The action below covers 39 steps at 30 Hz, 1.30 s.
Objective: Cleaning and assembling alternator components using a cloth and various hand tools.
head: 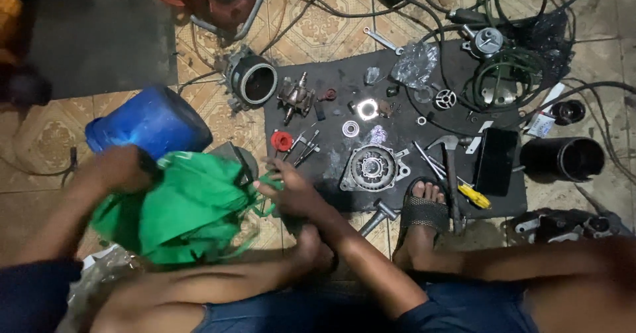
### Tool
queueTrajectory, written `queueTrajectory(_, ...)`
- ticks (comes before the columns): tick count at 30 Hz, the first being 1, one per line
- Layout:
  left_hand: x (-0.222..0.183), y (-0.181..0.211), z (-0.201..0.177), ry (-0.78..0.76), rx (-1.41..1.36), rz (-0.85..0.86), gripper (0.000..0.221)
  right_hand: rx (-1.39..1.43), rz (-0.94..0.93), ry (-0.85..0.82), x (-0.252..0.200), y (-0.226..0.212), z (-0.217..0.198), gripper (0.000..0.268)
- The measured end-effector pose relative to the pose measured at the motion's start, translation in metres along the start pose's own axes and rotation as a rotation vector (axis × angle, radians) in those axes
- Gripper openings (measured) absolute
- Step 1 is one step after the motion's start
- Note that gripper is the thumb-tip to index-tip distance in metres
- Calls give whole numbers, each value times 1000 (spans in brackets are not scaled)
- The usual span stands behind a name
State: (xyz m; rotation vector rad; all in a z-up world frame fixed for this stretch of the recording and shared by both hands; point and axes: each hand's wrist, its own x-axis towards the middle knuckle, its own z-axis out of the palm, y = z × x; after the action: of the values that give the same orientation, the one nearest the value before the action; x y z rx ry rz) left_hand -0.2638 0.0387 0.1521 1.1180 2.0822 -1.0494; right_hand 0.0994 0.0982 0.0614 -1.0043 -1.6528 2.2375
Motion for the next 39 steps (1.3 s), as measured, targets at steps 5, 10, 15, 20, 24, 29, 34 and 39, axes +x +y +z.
queueTrajectory(5, 60, -53, -63, 387, 1, -92, 36, -132, -624, 90, -79, -130, 16, 43)
queueTrajectory(10, 84, -4, -103, 742, -179, -155, 38, -11, -682, -288, -138, -175, 42, 44)
queueTrajectory(15, 108, 56, -112, 983, -711, -83, 41, 115, -550, -401, -168, -187, 24, 12)
queueTrajectory(20, 171, 64, -93, 856, -1137, -234, 33, 77, -634, -323, -163, -181, 5, 6)
queueTrajectory(24, 136, 69, -103, 592, -2197, -270, 22, 43, -736, -279, -158, -180, -3, 10)
queueTrajectory(29, 166, 20, -102, 548, -2690, -247, 64, -142, -553, -344, -146, -185, -3, 34)
queueTrajectory(34, 155, 18, -114, 670, -2822, -177, 83, -382, -345, -521, -163, -145, 19, 34)
queueTrajectory(39, 145, 45, -120, 668, -2381, -55, 96, -221, -387, -772, -223, -61, 4, 40)
